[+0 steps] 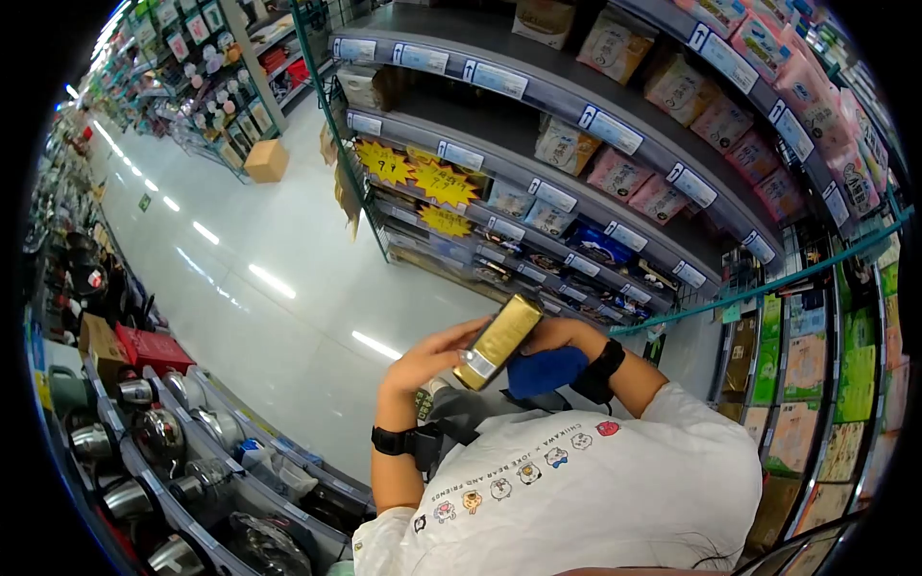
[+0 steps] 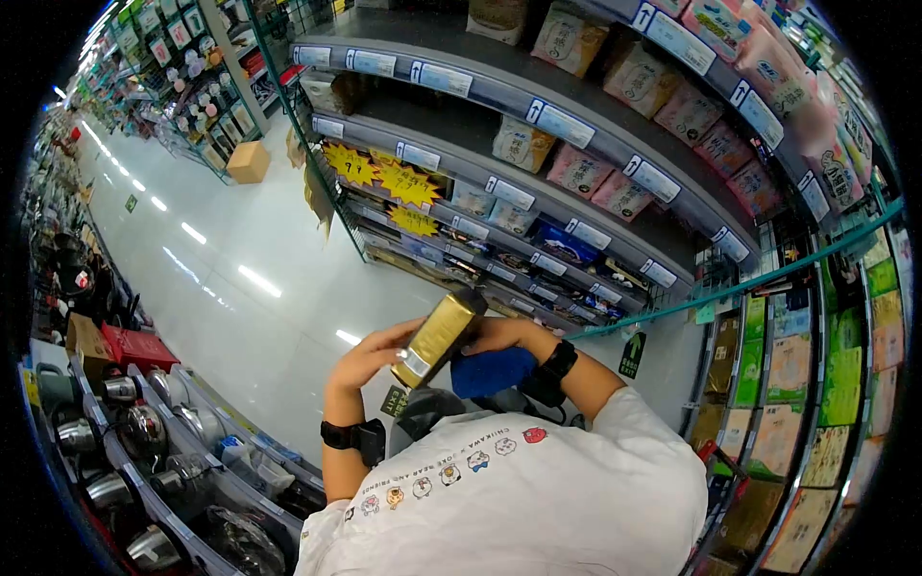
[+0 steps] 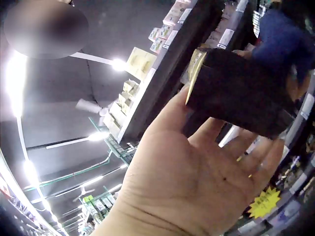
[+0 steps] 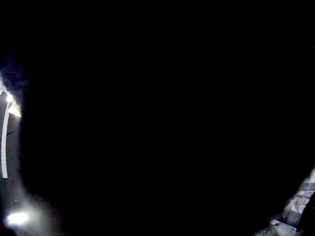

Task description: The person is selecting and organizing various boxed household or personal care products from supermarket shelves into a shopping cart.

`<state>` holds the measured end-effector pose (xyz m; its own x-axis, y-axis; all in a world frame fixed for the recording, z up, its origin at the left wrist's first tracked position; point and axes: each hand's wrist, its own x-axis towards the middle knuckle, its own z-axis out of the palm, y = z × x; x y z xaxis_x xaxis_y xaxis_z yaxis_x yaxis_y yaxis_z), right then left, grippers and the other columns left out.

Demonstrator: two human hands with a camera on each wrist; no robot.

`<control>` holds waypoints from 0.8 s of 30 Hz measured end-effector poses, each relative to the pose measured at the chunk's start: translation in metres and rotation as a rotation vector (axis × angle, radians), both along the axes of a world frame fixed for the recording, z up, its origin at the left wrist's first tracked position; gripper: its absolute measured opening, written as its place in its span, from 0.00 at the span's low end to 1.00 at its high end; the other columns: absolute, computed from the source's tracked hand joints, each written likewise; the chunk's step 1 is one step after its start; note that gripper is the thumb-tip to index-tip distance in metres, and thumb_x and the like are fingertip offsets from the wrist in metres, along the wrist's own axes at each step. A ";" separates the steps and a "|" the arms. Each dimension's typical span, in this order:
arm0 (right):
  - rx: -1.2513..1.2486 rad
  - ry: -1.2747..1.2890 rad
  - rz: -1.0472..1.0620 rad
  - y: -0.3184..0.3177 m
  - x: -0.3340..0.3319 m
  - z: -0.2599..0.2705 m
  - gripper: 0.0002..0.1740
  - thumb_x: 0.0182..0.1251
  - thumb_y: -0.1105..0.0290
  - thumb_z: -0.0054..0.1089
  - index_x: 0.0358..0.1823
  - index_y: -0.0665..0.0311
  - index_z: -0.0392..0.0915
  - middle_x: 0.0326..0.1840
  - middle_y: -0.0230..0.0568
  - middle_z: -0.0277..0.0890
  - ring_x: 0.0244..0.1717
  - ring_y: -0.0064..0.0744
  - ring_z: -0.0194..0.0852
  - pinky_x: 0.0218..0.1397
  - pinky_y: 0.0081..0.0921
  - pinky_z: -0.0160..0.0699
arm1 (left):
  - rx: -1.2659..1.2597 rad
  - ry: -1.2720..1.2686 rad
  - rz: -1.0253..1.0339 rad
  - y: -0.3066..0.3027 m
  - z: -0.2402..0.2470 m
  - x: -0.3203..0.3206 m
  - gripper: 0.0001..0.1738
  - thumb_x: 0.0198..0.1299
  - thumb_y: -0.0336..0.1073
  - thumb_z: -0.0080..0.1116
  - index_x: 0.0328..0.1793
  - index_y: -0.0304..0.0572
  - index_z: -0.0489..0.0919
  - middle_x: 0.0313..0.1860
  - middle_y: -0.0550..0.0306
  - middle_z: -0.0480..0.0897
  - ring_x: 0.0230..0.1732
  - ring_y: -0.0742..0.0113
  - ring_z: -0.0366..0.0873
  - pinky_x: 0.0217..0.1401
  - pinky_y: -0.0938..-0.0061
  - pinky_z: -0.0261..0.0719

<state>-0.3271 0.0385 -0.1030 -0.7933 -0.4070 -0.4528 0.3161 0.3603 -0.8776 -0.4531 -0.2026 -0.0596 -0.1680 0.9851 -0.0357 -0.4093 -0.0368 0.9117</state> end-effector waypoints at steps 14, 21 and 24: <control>0.014 0.347 -0.734 -0.010 -0.074 0.019 0.19 0.59 0.65 0.61 0.50 0.67 0.73 0.46 0.40 0.76 0.48 0.29 0.70 0.55 0.26 0.66 | -0.241 0.986 0.684 0.049 0.011 -0.067 0.24 0.52 0.24 0.49 0.58 0.44 0.73 0.39 0.46 0.78 0.30 0.57 0.76 0.33 0.72 0.74; -0.144 0.362 -0.823 0.058 -0.121 0.029 0.18 0.63 0.67 0.55 0.51 0.69 0.70 0.46 0.38 0.74 0.45 0.25 0.70 0.51 0.24 0.69 | -0.316 1.117 0.611 0.123 0.029 -0.111 0.25 0.52 0.31 0.49 0.59 0.36 0.70 0.40 0.41 0.77 0.35 0.43 0.76 0.38 0.61 0.75; -0.129 0.423 -0.800 0.099 -0.143 0.024 0.19 0.66 0.66 0.51 0.53 0.70 0.68 0.43 0.36 0.74 0.41 0.21 0.70 0.45 0.20 0.71 | -0.264 1.196 0.621 0.161 0.037 -0.141 0.22 0.55 0.35 0.48 0.57 0.36 0.71 0.36 0.37 0.78 0.34 0.42 0.77 0.37 0.59 0.74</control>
<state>-0.4702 0.1378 -0.0785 -0.9499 0.3086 -0.0493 0.0720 0.0627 -0.9954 -0.5945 -0.0416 -0.0230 -0.6356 0.7238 0.2688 0.6436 0.3044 0.7022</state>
